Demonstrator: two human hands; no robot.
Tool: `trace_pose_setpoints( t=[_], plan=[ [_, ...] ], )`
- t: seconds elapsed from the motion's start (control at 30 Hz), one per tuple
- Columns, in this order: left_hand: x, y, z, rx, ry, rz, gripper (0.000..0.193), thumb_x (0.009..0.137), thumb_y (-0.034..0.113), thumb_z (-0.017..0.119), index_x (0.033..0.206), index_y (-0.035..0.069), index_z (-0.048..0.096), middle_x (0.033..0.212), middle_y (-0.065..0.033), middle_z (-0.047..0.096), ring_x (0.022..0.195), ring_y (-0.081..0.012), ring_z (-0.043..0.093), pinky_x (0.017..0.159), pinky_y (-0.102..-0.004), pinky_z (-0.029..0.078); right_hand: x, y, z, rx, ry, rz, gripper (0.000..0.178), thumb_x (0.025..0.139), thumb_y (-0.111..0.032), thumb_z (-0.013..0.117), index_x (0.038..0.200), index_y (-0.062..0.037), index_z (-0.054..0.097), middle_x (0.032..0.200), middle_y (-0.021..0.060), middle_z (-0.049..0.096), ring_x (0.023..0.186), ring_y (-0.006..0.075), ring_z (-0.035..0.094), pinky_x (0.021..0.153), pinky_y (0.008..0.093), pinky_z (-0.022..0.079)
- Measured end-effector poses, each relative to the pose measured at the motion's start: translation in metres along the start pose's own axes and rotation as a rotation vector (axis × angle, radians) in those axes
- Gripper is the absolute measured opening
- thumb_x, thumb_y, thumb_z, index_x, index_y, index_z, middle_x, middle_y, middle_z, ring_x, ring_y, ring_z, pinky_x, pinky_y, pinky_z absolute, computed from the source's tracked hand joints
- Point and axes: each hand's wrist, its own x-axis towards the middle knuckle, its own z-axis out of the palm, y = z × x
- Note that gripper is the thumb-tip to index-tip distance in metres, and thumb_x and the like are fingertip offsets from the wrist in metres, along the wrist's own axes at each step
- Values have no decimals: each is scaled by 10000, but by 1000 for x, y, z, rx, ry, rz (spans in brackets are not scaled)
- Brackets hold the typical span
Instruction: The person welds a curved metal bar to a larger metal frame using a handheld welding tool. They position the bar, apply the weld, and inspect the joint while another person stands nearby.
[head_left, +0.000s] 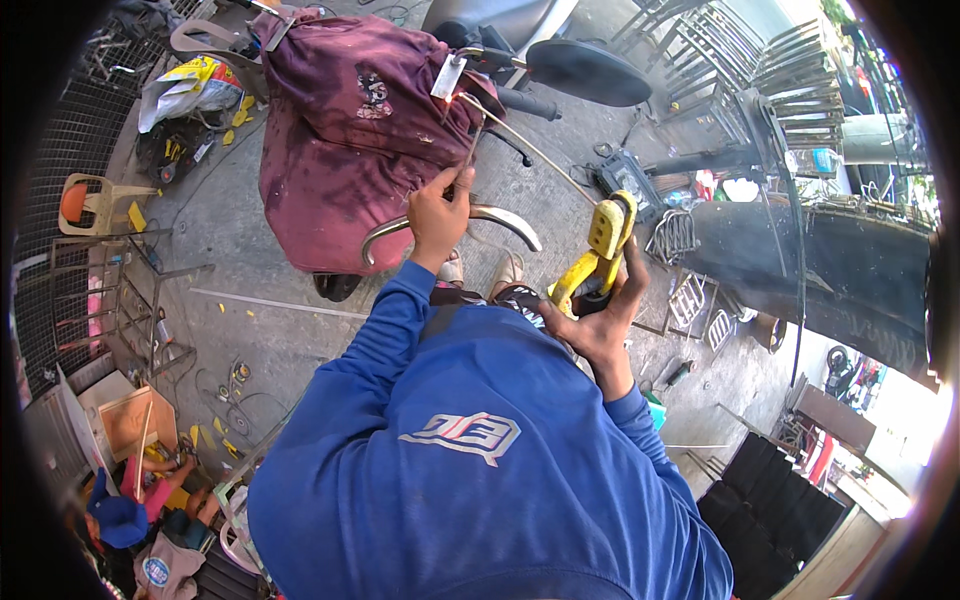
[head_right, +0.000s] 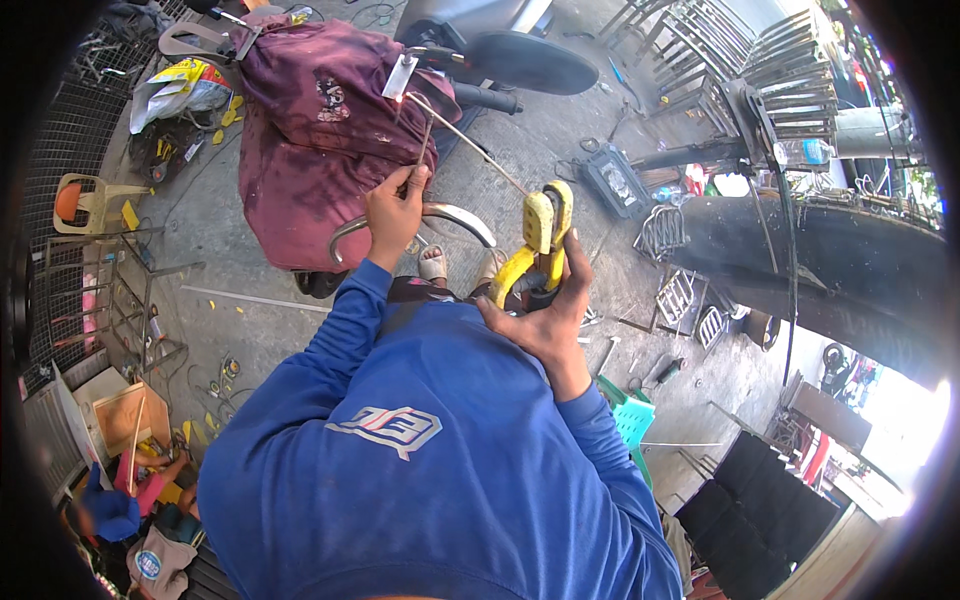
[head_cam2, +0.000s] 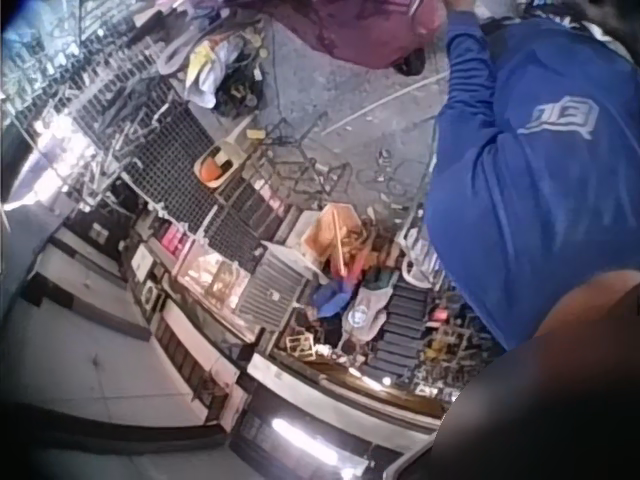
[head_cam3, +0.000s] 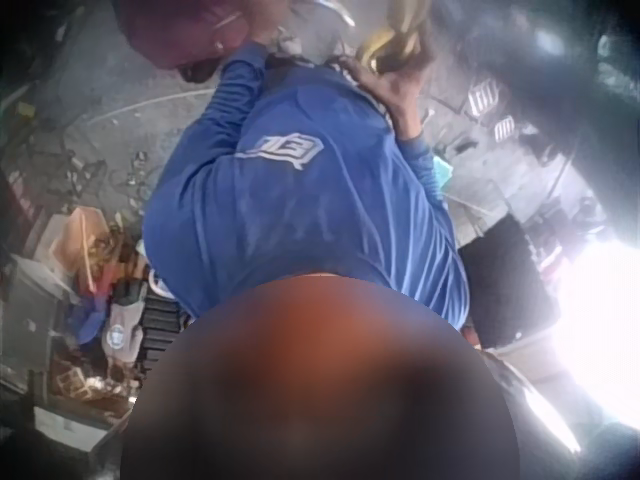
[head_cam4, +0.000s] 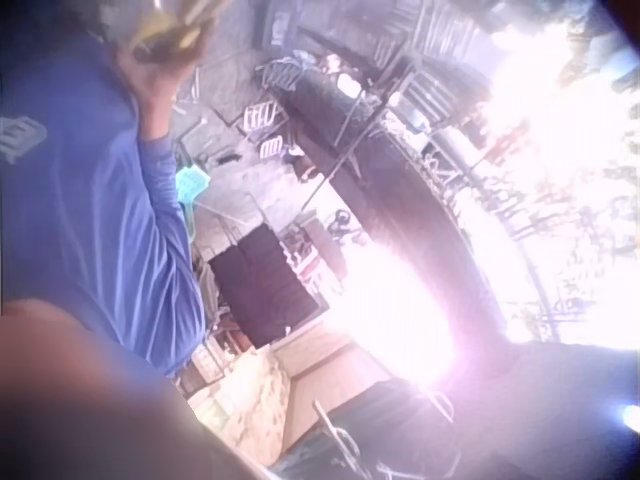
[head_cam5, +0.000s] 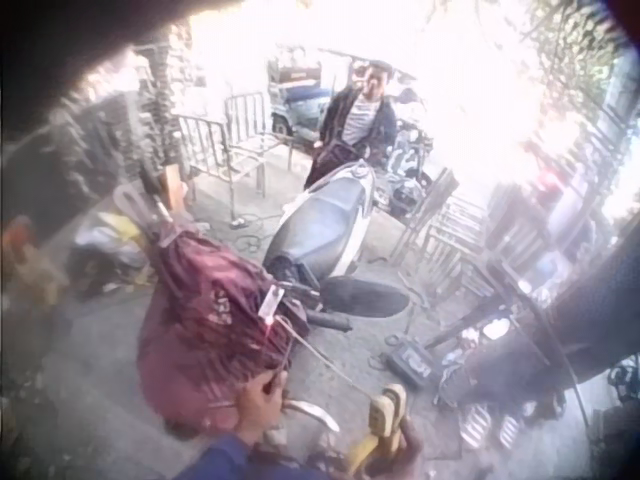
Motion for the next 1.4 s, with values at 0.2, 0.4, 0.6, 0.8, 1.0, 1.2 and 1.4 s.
trace_pose_setpoints(
  t=[0.2,0.4,0.6,0.8,1.0,1.2,1.4],
  plan=[
    [-1,1,2,-12,12,-7,418,991,484,687,1016,82,800,724,-170,719,702,-392,713,639,-450,519,-3,7,-11,-81,2,-74,1249,660,-288,964,1618,-101,186,1299,194,547,1009,224,612,838,369,541],
    [-3,-1,3,-16,22,-24,418,996,482,682,999,80,796,697,-153,710,684,-374,711,626,-445,510,-9,13,-23,-38,-2,-33,1243,641,-282,964,1605,-89,204,1257,193,576,984,226,615,830,369,527],
    [-1,-6,8,-83,23,-1,394,999,446,695,1001,64,793,680,-125,710,666,-283,732,614,-394,507,-8,18,-46,95,-39,-1,1214,641,-234,961,1581,-54,214,1339,240,573,1136,264,616,955,402,515],
    [-3,-9,11,-60,81,90,370,1022,406,679,1036,54,795,755,-114,750,649,-206,738,620,-343,526,-5,30,-76,158,-63,-26,1221,646,-185,954,1594,-77,192,1367,247,562,1193,270,598,990,403,499],
    [-2,-15,16,-180,51,-20,357,1025,393,688,1033,53,796,758,-63,741,658,-122,708,601,-297,522,-2,49,-100,181,-53,-86,1219,650,-192,950,1600,-72,196,1402,245,540,1231,274,579,1018,412,488],
    [0,-28,26,-106,142,91,351,1030,400,676,1018,70,795,734,-72,714,652,-131,695,606,-313,518,1,60,-119,120,-61,-133,1238,656,-221,949,1617,-78,183,1363,210,527,1131,247,581,940,399,521],
    [2,-32,31,-139,132,-31,352,1035,393,666,993,64,784,734,-79,708,658,-153,699,625,-328,521,9,60,-132,61,-45,-206,1212,671,-184,939,1616,-108,185,1243,206,580,912,212,659,747,347,577]
  ],
)
